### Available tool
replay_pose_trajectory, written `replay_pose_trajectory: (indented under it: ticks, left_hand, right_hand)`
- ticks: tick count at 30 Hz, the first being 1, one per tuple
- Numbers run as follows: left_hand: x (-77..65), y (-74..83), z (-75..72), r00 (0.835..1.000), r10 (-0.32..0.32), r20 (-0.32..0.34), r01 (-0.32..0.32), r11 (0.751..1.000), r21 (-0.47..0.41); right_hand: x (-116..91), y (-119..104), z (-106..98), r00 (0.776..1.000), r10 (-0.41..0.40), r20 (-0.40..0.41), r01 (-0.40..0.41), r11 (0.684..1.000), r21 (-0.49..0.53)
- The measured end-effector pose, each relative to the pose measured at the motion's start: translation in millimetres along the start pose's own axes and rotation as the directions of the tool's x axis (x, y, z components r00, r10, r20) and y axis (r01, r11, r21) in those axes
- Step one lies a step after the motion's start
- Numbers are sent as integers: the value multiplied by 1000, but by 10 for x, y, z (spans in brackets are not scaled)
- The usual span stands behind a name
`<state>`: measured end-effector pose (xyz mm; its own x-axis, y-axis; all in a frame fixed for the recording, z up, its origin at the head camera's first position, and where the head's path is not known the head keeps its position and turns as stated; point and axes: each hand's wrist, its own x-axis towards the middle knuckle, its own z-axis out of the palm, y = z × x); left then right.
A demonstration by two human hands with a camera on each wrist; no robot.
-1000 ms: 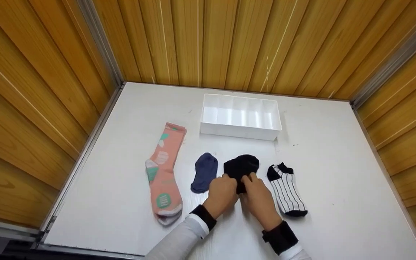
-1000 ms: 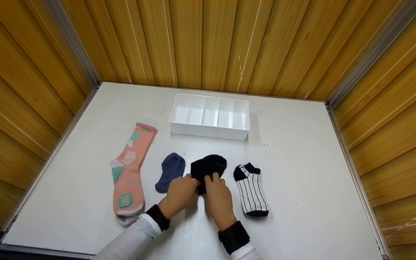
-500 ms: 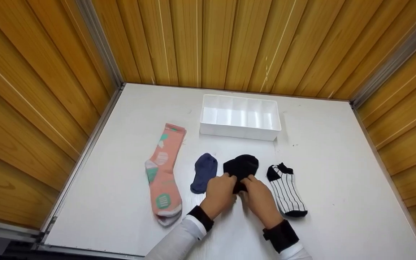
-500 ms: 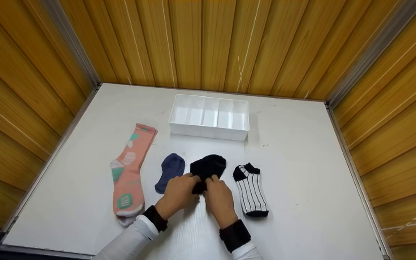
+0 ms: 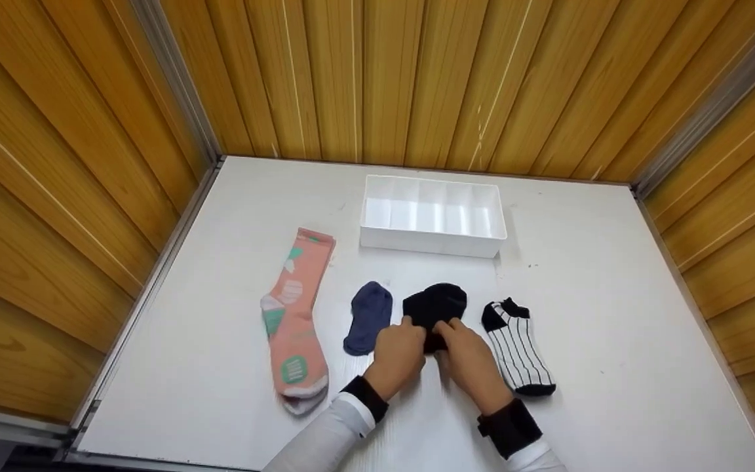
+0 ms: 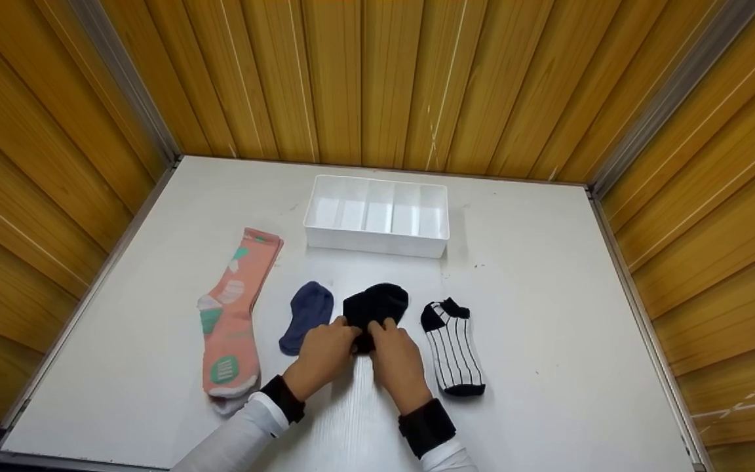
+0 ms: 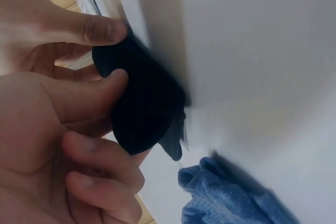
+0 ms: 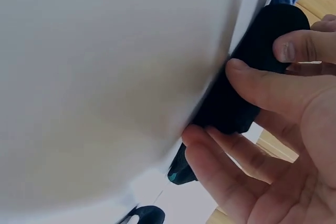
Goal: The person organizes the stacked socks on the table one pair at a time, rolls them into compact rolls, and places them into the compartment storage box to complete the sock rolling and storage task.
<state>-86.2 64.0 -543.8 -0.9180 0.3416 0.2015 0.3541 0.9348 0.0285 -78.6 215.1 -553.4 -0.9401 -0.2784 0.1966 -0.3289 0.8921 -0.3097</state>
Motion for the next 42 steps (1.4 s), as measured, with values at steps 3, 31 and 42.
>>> replay_pose_trajectory:
  ticks: [3, 31, 42]
  left_hand:
    - [-22, -22, -13, 999, 7, 33, -6, 1000, -25]
    - [26, -22, 26, 998, 33, -52, -34, 999, -14]
    - [81, -19, 24, 999, 26, -28, -26, 1000, 18]
  right_hand:
    - [3, 2, 6, 1000, 5, 7, -5, 1000, 7]
    - [5, 53, -4, 999, 20, 25, -21, 998, 55]
    - [4, 64, 19, 999, 44, -4, -43, 996, 83]
